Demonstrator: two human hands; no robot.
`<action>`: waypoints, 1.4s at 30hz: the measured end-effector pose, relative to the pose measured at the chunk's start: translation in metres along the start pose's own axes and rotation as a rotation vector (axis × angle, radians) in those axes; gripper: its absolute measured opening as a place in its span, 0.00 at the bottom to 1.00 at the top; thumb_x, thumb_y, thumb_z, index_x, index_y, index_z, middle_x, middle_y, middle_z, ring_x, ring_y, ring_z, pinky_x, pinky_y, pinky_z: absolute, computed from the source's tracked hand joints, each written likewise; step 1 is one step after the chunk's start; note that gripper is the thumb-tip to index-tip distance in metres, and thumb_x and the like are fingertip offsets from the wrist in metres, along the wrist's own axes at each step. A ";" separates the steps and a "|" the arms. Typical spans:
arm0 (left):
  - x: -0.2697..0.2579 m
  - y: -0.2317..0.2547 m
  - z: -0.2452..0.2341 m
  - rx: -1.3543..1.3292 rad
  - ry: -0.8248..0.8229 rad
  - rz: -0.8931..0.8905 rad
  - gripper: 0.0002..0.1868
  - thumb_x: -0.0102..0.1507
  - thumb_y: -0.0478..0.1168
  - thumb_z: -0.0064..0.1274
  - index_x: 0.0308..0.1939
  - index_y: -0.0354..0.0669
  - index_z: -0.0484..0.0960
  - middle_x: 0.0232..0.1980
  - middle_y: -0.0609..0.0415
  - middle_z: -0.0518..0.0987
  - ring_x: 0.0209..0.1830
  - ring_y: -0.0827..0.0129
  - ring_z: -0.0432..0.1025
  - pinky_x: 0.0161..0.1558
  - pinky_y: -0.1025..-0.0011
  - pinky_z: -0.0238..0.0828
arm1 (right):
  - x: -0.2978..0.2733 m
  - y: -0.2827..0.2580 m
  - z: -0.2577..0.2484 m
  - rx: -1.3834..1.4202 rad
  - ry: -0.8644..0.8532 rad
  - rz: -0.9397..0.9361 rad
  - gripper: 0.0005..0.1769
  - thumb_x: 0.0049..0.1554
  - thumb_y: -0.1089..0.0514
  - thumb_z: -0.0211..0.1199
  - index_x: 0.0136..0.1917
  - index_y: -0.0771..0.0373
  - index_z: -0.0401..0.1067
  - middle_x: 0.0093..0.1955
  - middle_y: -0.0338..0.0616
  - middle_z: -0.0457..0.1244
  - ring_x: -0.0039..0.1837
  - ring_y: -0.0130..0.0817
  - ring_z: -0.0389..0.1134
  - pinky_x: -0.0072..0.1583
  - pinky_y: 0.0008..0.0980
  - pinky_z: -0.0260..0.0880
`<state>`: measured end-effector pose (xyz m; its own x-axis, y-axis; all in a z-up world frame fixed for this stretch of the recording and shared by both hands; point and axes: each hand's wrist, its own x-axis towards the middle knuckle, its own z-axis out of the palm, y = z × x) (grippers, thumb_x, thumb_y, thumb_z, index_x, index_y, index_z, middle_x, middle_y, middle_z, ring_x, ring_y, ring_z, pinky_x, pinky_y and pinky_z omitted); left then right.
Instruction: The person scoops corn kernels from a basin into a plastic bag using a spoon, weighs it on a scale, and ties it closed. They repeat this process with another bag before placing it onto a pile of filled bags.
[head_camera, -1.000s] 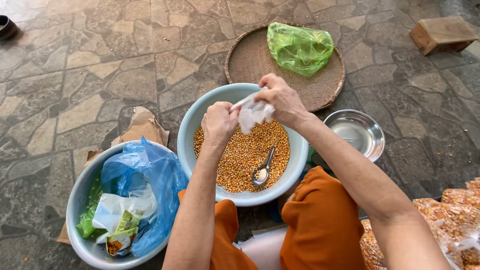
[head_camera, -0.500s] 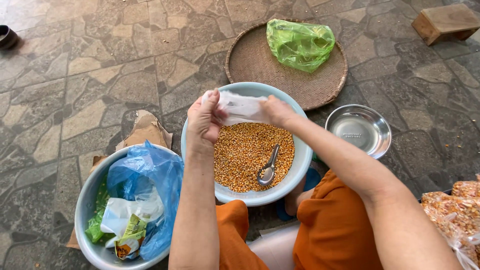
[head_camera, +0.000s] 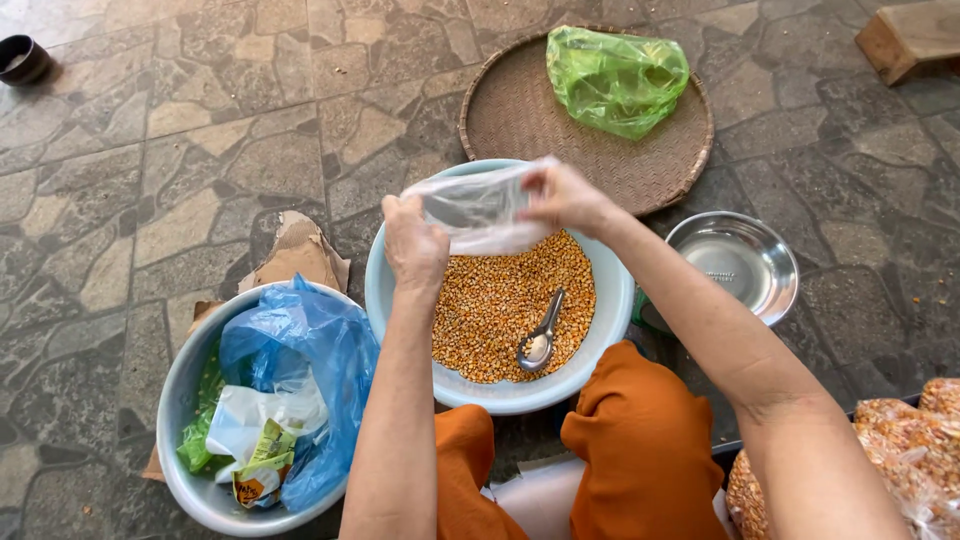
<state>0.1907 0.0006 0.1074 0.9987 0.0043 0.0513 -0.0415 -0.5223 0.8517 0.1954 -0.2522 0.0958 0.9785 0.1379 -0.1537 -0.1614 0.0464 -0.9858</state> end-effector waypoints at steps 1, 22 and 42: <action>-0.002 0.010 -0.005 0.198 0.087 0.060 0.14 0.55 0.26 0.57 0.45 0.33 0.82 0.48 0.39 0.74 0.42 0.53 0.72 0.46 0.57 0.69 | -0.004 -0.004 0.007 -0.323 -0.057 0.035 0.30 0.50 0.62 0.73 0.64 0.66 0.67 0.48 0.43 0.68 0.49 0.32 0.71 0.52 0.33 0.76; 0.021 -0.260 0.077 0.291 -0.256 -0.089 0.31 0.51 0.32 0.61 0.60 0.46 0.78 0.55 0.45 0.76 0.58 0.51 0.73 0.61 0.60 0.70 | 0.064 0.220 0.001 -0.428 -0.376 0.134 0.33 0.50 0.59 0.66 0.71 0.53 0.70 0.65 0.46 0.68 0.64 0.38 0.70 0.64 0.37 0.72; -0.014 -0.223 0.094 0.157 -0.224 -0.182 0.39 0.49 0.25 0.53 0.67 0.43 0.70 0.64 0.48 0.72 0.61 0.50 0.72 0.60 0.59 0.70 | -0.011 0.302 -0.024 -0.948 -0.265 0.493 0.25 0.53 0.42 0.74 0.53 0.62 0.76 0.44 0.49 0.71 0.49 0.43 0.74 0.53 0.43 0.73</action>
<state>0.1887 0.0367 -0.1320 0.9718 -0.0690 -0.2253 0.1261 -0.6555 0.7446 0.1394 -0.2636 -0.2021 0.7567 0.1462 -0.6372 -0.2511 -0.8349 -0.4898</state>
